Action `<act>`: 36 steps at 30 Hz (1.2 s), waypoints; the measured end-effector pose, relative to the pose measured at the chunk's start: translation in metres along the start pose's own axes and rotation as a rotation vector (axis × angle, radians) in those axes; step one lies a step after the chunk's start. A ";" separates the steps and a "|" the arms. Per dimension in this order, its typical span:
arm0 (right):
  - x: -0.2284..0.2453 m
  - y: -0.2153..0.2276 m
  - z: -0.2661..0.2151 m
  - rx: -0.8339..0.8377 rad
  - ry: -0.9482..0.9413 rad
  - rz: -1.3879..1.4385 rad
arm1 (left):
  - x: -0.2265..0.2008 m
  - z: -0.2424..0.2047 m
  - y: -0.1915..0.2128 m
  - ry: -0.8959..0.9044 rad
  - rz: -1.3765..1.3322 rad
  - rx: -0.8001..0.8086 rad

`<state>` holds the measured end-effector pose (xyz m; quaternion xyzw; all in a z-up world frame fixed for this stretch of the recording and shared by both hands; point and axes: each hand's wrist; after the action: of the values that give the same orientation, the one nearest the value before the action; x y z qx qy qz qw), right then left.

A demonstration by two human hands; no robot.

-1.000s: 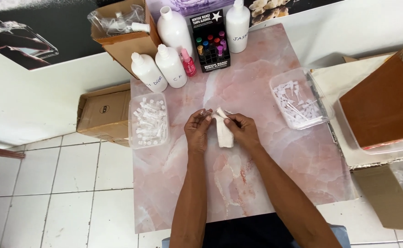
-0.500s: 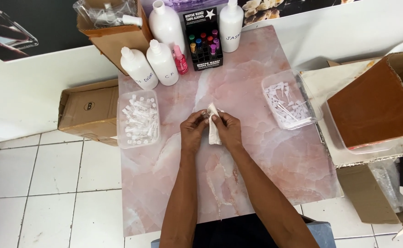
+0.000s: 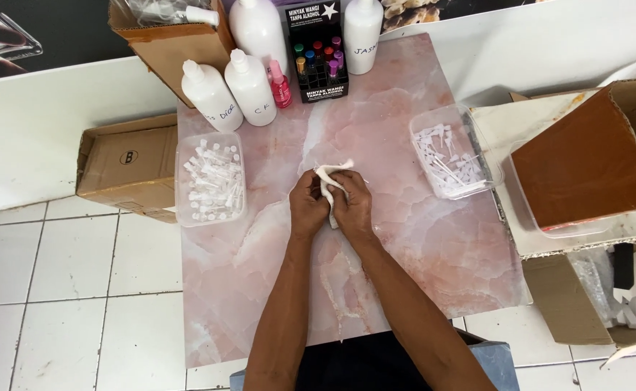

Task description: Assembling perfume tester sticks by inserting them into small white fabric pouches on a table.

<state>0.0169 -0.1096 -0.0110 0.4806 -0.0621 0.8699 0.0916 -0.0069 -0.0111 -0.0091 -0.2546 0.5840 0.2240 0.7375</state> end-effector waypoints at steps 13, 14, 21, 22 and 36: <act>0.013 0.006 0.000 -0.173 -0.272 0.069 | -0.008 0.006 0.010 -0.041 -0.059 0.025; 0.019 0.005 0.001 -0.165 -0.221 0.058 | -0.014 0.005 0.009 0.050 -0.141 0.005; 0.030 -0.003 0.004 0.033 0.117 0.051 | -0.014 0.010 0.015 0.304 -0.295 -0.040; 0.027 -0.002 0.001 0.037 0.117 0.050 | -0.013 0.010 0.017 0.306 -0.296 -0.043; 0.012 0.005 -0.002 0.097 0.101 0.019 | -0.008 0.004 0.016 0.121 0.015 0.100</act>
<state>0.0075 -0.1125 -0.0018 0.4394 -0.0195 0.8959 0.0630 -0.0155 0.0037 -0.0020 -0.2261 0.6398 0.1845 0.7110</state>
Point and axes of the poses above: each hand's wrist, its own z-axis towards the middle knuckle, its own y-axis out of the back of the hand, x = y × z, and after that the axes turned 15 degrees about -x, right-handed
